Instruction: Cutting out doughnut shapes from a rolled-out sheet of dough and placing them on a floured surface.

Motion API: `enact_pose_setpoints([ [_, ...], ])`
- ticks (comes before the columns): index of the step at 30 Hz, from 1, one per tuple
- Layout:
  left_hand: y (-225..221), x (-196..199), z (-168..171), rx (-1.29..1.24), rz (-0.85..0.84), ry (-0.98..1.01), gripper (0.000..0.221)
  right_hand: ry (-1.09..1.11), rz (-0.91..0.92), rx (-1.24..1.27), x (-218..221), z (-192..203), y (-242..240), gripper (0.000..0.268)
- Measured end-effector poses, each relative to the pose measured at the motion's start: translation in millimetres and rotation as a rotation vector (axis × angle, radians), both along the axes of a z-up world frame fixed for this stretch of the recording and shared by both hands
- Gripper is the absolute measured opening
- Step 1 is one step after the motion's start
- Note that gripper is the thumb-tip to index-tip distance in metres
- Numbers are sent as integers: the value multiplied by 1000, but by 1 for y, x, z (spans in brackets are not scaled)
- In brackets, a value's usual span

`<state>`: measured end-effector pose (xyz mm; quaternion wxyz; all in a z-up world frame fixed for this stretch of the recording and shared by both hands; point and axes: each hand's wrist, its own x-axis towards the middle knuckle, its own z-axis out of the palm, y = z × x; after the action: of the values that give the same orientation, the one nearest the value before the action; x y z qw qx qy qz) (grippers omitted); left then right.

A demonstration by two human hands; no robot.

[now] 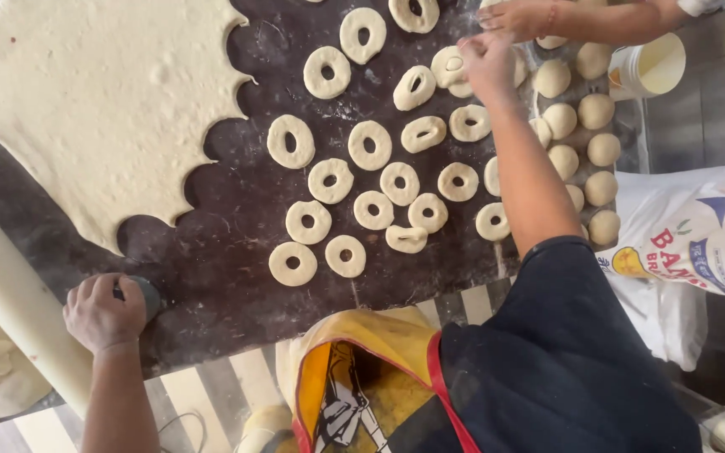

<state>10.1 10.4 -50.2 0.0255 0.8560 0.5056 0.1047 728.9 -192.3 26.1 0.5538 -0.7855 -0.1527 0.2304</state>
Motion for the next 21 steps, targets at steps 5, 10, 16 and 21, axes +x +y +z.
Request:
enact_pose_setpoints([
  [5,-1,-4,-4,-25,-1,22,19,-876,201,-416,41,-91,-23,18],
  [10,10,-10,-10,-15,6,50,18,-249,-35,172,53,-73,-31,12],
  [16,3,-15,-16,16,-35,35,20,-73,-223,449,32,-22,-58,20],
  [21,6,-14,-15,29,-48,48,19,-625,41,-278,44,-86,-74,20],
])
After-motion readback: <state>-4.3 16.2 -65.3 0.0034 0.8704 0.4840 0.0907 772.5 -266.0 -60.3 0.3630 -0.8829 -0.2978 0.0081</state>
